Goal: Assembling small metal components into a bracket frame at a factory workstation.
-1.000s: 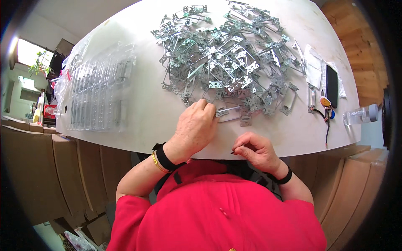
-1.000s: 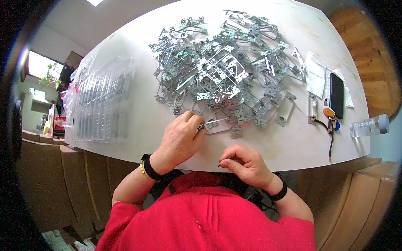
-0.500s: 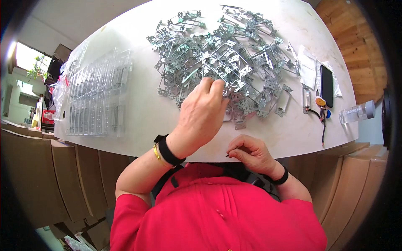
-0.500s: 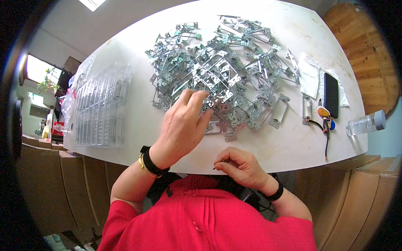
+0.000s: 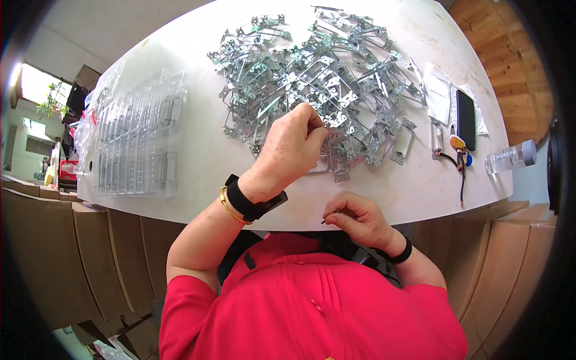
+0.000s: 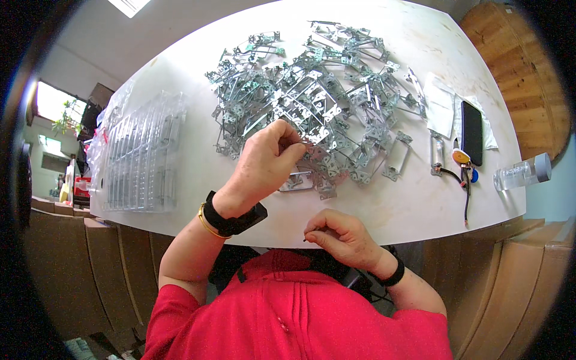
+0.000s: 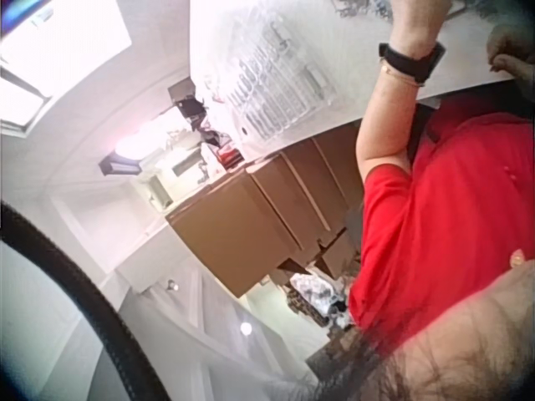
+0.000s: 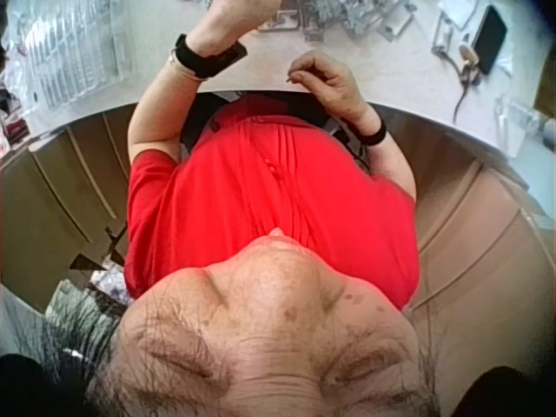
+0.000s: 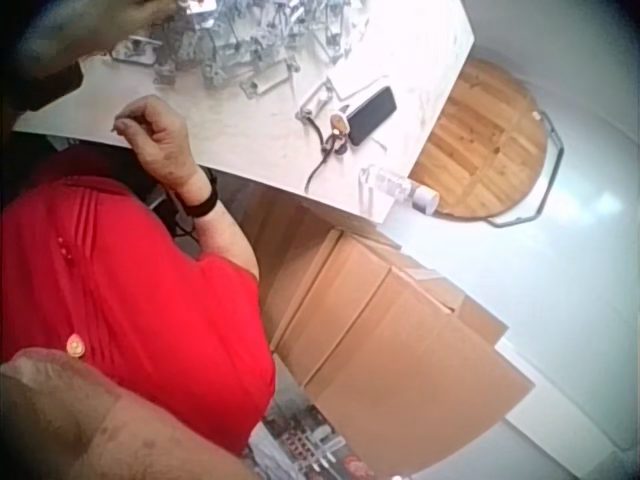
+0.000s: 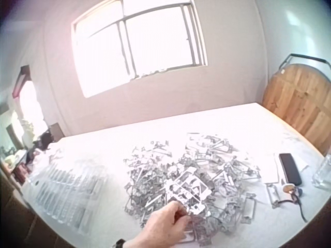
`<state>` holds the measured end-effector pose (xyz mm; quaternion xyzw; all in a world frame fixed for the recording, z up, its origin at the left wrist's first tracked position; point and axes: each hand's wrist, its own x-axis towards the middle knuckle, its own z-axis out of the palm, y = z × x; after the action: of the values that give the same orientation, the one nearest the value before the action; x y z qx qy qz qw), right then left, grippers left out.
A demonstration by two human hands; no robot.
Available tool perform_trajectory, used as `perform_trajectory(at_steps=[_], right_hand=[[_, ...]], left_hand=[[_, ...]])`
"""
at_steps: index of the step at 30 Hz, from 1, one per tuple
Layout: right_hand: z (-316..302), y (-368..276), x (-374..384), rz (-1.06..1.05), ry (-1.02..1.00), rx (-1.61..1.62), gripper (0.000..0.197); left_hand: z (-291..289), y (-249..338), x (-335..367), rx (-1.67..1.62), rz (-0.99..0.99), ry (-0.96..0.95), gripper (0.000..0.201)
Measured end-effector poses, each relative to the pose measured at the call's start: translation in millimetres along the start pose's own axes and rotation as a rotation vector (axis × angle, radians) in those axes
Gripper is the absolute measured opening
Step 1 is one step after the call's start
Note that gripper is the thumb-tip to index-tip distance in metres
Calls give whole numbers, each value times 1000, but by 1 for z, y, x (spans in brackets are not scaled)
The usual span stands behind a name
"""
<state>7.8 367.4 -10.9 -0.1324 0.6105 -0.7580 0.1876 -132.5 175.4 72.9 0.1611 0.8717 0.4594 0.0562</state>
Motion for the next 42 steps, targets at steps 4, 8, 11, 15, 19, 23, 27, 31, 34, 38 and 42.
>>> perform_trajectory(at_steps=[4,8,11,15,19,23,27,31,34,38,42], right_hand=[[1,2,0,-15,2,-4,6],[2,2,1,-11,8,10,6],[3,1,1,-13,16,12,6],[2,3,1,-25,17,-3,6],[2,1,1,-26,14,-31,6],[2,4,1,-34,18,6,9],[3,5,1,-24,17,29,10],[3,5,2,-40,10,35,10],[2,5,2,-41,5,15,10],[1,3,2,-34,5,20,11],[1,5,2,-48,0,16,10]], left_hand=[[-12,7,-2,-57,-79,-17,14],[-18,13,-7,-35,-60,10,14],[-20,10,-11,-53,-61,22,14],[-25,0,-15,-99,-88,12,13],[-37,0,-21,-130,-88,27,11],[-50,-4,-22,-107,-116,50,9],[-61,-4,-23,-122,-103,89,8],[-74,-2,-21,-138,-123,103,6],[-76,0,-21,-95,-96,143,6],[-81,3,-24,-110,-82,208,5],[-96,6,-24,-125,-34,270,5]])
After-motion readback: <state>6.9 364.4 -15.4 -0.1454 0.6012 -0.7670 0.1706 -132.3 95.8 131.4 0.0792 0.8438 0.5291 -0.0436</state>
